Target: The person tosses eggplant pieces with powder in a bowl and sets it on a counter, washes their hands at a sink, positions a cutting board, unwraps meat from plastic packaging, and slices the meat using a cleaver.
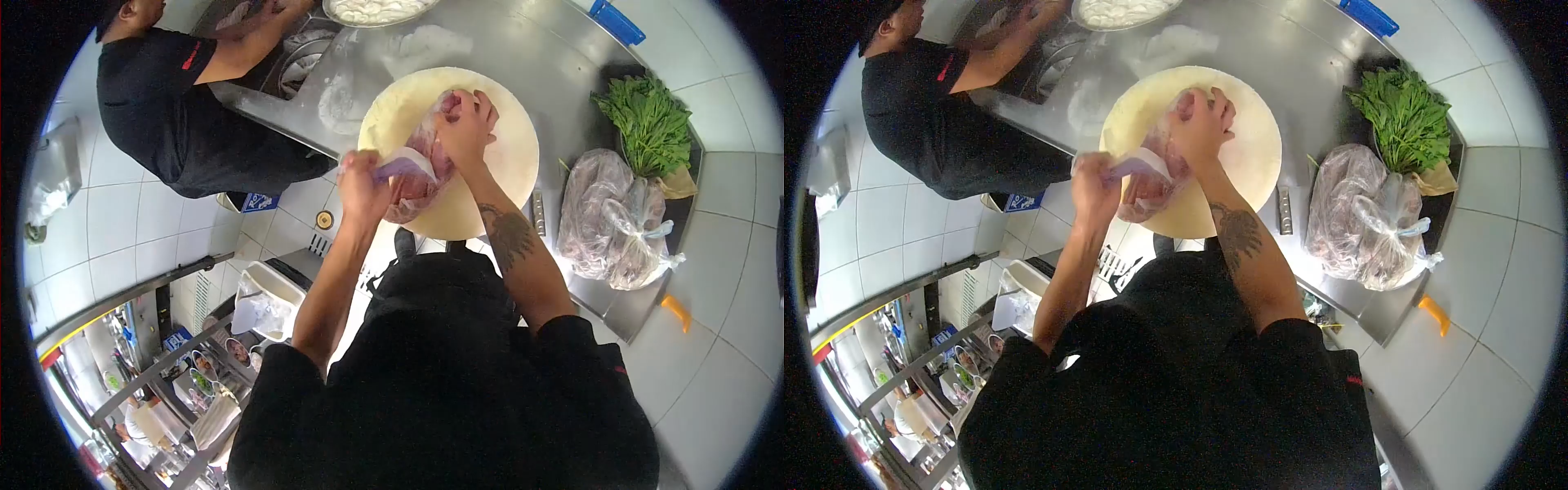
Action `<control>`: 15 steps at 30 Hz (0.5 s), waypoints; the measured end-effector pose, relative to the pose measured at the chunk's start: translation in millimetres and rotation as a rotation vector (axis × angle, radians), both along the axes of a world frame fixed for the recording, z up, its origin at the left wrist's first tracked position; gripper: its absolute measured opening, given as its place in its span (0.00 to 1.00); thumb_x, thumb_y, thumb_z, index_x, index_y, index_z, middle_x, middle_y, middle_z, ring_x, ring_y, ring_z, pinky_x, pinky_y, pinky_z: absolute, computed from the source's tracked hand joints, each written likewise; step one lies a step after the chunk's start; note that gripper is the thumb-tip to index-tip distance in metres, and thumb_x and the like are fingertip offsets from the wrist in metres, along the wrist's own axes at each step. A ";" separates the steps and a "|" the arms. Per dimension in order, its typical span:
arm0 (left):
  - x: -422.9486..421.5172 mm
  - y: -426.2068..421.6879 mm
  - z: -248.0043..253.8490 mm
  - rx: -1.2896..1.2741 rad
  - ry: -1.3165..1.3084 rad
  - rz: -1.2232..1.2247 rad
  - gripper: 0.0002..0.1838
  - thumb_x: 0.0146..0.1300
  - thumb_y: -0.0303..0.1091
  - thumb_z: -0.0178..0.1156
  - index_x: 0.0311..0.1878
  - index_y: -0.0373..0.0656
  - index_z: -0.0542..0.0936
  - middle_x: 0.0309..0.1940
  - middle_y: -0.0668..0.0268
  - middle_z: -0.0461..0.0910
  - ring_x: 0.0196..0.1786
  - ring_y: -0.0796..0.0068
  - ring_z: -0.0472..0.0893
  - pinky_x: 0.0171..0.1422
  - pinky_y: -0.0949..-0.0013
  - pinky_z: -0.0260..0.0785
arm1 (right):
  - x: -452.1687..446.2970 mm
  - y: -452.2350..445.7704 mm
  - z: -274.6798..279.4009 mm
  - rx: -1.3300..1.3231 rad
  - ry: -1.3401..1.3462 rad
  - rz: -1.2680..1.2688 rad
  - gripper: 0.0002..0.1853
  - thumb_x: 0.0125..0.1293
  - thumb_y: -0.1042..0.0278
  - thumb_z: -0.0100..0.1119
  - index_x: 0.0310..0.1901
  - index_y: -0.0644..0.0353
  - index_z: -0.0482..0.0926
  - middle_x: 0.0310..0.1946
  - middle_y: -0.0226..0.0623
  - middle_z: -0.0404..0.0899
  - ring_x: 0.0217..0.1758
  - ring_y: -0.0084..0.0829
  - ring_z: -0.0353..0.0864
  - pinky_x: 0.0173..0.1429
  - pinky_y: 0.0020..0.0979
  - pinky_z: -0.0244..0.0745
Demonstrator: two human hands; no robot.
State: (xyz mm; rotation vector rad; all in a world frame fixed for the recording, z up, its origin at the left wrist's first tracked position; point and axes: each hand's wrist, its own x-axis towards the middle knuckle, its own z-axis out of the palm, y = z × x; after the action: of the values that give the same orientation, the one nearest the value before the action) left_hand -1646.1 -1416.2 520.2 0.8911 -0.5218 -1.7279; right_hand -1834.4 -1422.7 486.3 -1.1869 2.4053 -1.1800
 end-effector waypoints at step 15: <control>56.5 -4.9 -18.4 -0.430 -0.998 0.027 0.15 0.55 0.27 0.64 0.44 0.40 0.71 0.39 0.64 0.73 0.42 0.71 0.73 0.47 0.69 0.68 | -2.0 -4.0 11.8 0.135 -0.091 -0.021 0.24 0.48 0.52 0.67 0.48 0.47 0.76 0.63 0.39 0.66 0.70 0.48 0.55 0.59 0.66 0.59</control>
State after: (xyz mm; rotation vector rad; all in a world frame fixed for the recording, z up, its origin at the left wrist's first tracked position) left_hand -1589.7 -1421.1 501.8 1.3852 -1.4530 -0.9724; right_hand -1836.5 -1426.8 498.1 -1.0463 2.3930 -1.0352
